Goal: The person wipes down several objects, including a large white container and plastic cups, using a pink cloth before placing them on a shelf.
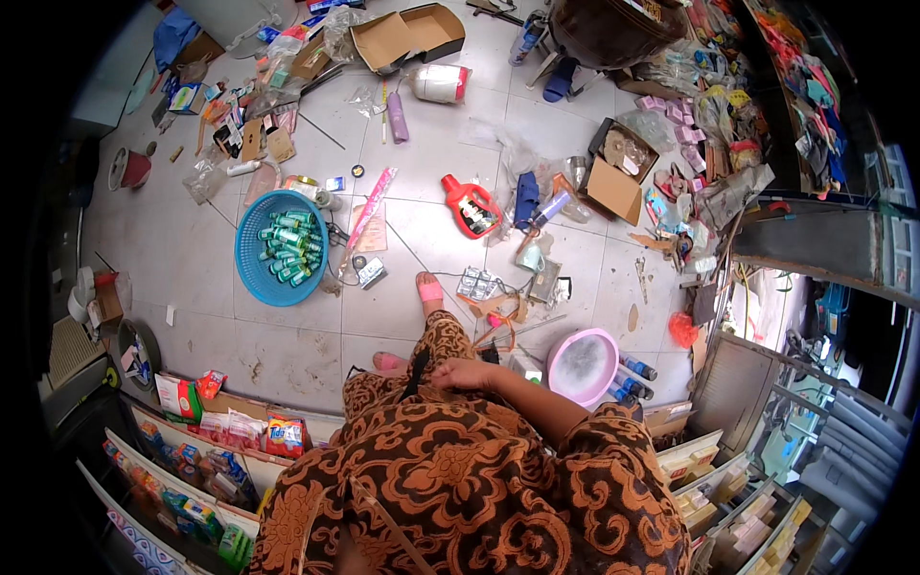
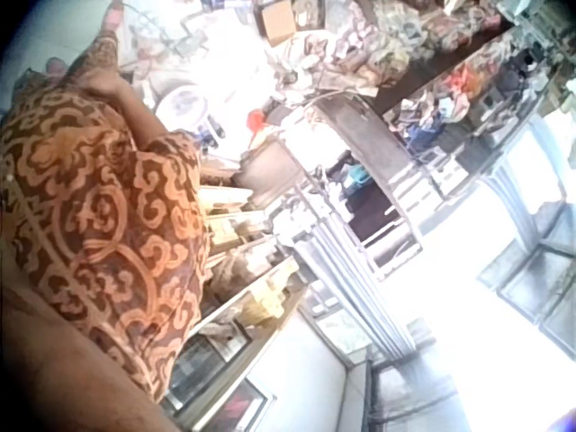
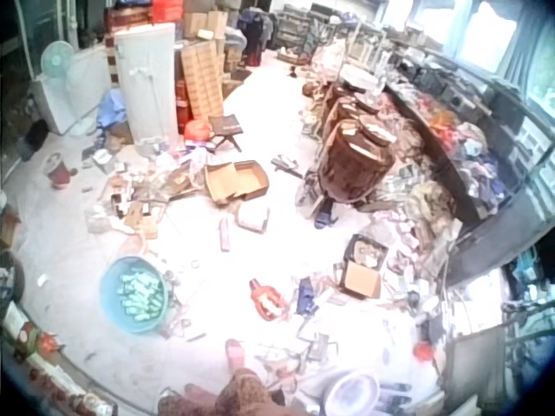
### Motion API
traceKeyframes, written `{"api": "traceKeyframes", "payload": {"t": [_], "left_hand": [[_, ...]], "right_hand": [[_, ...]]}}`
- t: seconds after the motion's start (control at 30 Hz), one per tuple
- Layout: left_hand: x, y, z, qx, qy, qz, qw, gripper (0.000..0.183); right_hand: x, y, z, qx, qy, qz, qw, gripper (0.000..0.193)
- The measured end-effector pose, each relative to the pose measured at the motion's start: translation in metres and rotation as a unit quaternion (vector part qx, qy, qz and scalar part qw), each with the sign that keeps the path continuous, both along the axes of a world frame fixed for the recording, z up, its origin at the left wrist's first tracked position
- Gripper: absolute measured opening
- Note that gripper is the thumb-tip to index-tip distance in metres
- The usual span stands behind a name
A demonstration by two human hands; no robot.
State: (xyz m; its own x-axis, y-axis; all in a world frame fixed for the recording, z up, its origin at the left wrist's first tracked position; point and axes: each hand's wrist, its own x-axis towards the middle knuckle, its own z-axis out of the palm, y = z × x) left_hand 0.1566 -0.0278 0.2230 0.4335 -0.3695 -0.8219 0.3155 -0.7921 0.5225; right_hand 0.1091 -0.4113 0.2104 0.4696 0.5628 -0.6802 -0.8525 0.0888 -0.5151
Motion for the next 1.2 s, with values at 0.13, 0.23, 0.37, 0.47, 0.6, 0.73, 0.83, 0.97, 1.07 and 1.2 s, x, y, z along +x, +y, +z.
{"api": "traceKeyframes", "payload": {"t": [0.13,0.23,0.37,0.47,0.6,0.73,0.83,0.97,1.07,1.2], "left_hand": [[0.023,-0.026,0.003,0.014,0.009,-0.009,1.000,0.040],[0.034,-0.035,0.001,0.013,0.012,-0.008,1.000,0.041],[0.052,-0.039,-0.008,0.016,0.012,0.017,1.000,0.041],[0.066,-0.043,-0.022,0.016,0.017,0.043,0.999,0.042],[0.080,-0.058,-0.034,0.030,0.028,0.085,0.996,0.043],[0.104,-0.085,-0.042,0.039,0.049,0.120,0.991,0.043],[0.125,-0.114,-0.047,0.050,0.070,0.145,0.986,0.044],[0.158,-0.168,-0.053,0.067,0.104,0.177,0.976,0.045],[0.180,-0.215,-0.051,0.081,0.132,0.186,0.970,0.045],[0.214,-0.264,-0.058,0.093,0.182,0.136,0.969,0.046]], "right_hand": [[0.034,-0.016,0.026,0.057,0.084,-0.033,0.994,0.013],[0.055,-0.025,0.036,0.080,0.104,-0.056,0.990,0.009],[0.085,-0.043,0.046,0.080,0.113,-0.037,0.990,0.008],[0.100,-0.049,0.040,0.119,0.118,-0.076,0.983,0.010],[0.148,-0.051,0.046,0.084,0.171,-0.021,0.981,0.009],[0.192,-0.068,0.027,0.154,0.087,0.057,0.983,0.006],[0.228,-0.092,-0.001,0.182,0.059,0.103,0.976,0.010],[0.278,-0.140,-0.057,0.260,-0.204,0.210,0.920,0.025],[0.311,-0.178,-0.089,0.333,-0.301,0.242,0.860,0.031],[0.334,-0.222,-0.113,0.075,0.233,0.346,0.906,0.026]]}}
